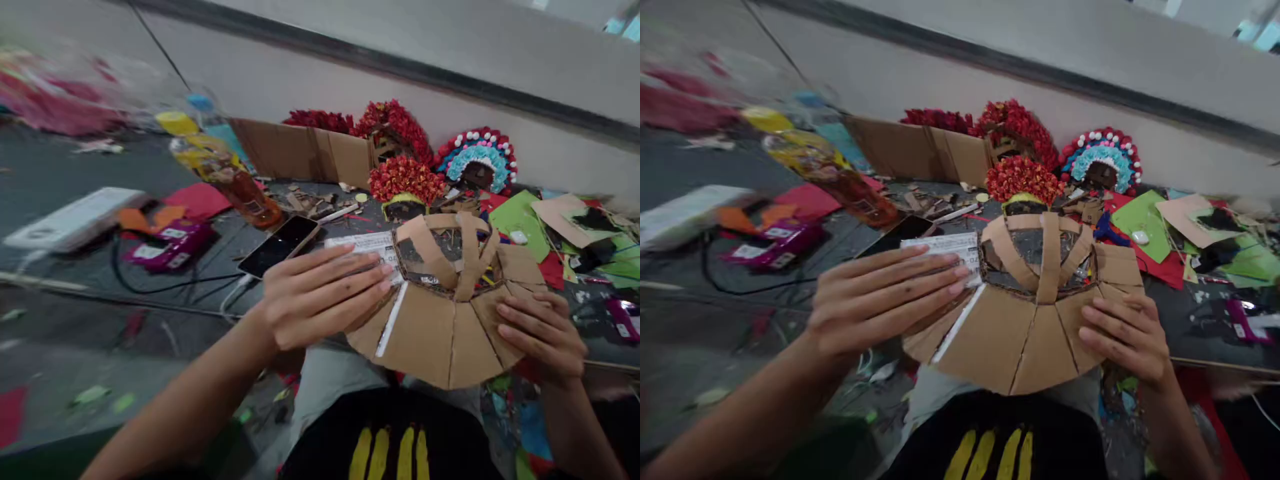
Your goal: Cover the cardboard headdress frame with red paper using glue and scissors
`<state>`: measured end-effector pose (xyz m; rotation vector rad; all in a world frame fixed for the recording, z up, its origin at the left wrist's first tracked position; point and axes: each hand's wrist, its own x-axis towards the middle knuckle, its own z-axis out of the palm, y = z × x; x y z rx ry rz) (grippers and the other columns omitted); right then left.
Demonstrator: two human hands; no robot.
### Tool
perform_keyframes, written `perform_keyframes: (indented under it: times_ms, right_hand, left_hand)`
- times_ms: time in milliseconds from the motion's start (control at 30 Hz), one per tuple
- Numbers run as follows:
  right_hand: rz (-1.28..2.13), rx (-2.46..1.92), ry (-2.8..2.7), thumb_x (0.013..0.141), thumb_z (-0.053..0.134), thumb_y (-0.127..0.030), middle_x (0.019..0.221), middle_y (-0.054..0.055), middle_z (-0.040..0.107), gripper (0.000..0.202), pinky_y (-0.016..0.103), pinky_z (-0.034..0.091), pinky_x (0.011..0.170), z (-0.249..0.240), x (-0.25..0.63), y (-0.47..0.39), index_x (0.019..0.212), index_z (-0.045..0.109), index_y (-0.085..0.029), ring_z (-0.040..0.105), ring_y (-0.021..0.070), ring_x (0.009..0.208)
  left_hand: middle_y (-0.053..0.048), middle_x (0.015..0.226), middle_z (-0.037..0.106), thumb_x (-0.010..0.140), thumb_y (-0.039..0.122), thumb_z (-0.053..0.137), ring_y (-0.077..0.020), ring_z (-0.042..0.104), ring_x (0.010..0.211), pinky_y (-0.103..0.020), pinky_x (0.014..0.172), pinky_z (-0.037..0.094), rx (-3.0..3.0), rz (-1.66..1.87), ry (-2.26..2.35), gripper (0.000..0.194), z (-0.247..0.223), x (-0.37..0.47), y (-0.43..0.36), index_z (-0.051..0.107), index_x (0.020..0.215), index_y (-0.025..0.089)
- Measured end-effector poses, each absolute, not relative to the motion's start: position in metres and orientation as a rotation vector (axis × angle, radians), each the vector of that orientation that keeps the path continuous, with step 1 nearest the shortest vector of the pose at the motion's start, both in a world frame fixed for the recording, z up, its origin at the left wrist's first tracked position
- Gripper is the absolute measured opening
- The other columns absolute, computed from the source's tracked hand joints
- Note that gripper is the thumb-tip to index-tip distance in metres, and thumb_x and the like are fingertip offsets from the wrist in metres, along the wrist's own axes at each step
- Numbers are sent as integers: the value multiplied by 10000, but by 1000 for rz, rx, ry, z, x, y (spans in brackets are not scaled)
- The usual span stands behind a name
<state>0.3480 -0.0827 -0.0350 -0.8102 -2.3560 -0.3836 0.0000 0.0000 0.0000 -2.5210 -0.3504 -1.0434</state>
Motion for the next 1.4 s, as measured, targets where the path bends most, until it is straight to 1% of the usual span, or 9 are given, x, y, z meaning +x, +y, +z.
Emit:
perform_keyframes:
  times_ms: [100, 200, 433, 600, 833, 967, 1133, 1233, 1400]
  right_hand:
    - [-580, -969, -2254, 910, 435, -115, 1067, 11, 711, 328, 390, 375, 1007, -34, 342, -77, 1126, 629, -266, 635, 176, 1053]
    - [-652, -1072, -2164, 879, 488, -118, 1072, 26, 708, 330, 392, 354, 1030, -30, 324, -78, 1139, 629, -263, 637, 186, 1049]
    - [-536, -912, -2223, 904, 448, -120, 1102, 34, 693, 301, 309, 461, 967, -22, 280, -80, 1125, 632, -212, 571, 170, 1160]
    - [-521, -839, -2211, 889, 474, -105, 1096, 26, 694, 275, 328, 491, 959, -32, 278, -79, 1070, 656, -205, 527, 194, 1206]
    - [-463, -811, -2226, 898, 470, -103, 1043, 35, 712, 253, 306, 496, 941, -32, 283, -75, 1039, 662, -189, 573, 176, 1151]
    - [-398, -810, -2248, 917, 423, -84, 1048, 34, 710, 302, 314, 486, 942, -32, 299, -74, 1101, 638, -187, 553, 166, 1175]
    - [-342, -767, -2259, 938, 381, -104, 1083, 35, 697, 342, 341, 480, 933, -32, 316, -77, 1183, 601, -196, 554, 175, 1176]
    - [-354, -783, -2278, 931, 404, -103, 1065, 33, 706, 309, 330, 471, 935, -28, 317, -78, 1110, 638, -194, 552, 172, 1179]
    - [-487, -839, -2277, 934, 408, -117, 969, 38, 736, 283, 292, 482, 891, -18, 312, -78, 946, 679, -196, 624, 154, 1078]
  left_hand:
    - [14, 1060, 706, 835, 148, 587, -154, 646, 1020, -287, 943, 508, -2538, -1096, -473, 269, -8, 9, -3, 623, 1081, 252]
    - [0, 1080, 701, 848, 123, 559, -165, 632, 1051, -300, 940, 508, -2533, -1134, -572, 296, -14, 19, -9, 614, 1114, 241]
    - [-12, 1073, 703, 891, 129, 489, -169, 629, 1059, -312, 928, 505, -2600, -1080, -663, 295, -12, 32, -29, 590, 1149, 230]
    - [-7, 1090, 696, 891, 133, 482, -179, 606, 1099, -335, 973, 471, -2592, -1092, -772, 336, -12, 26, -39, 569, 1192, 257]
    - [11, 1063, 707, 876, 111, 507, -166, 636, 1047, -317, 940, 491, -2652, -1167, -780, 360, -19, 25, -40, 572, 1185, 284]
    - [17, 1087, 699, 900, 119, 451, -157, 634, 1049, -332, 963, 482, -2720, -1282, -745, 366, -20, 22, -35, 571, 1195, 300]
    - [22, 1108, 690, 884, 120, 489, -170, 627, 1064, -360, 972, 482, -2719, -1254, -761, 367, -18, 14, -32, 574, 1185, 313]
    - [23, 1103, 692, 873, 98, 501, -157, 619, 1075, -333, 993, 465, -2712, -1163, -693, 428, -17, 11, -30, 530, 1245, 307]
    - [-8, 1120, 684, 896, 96, 451, -131, 586, 1120, -285, 1034, 417, -2698, -1077, -554, 441, -16, 9, -31, 468, 1316, 229]
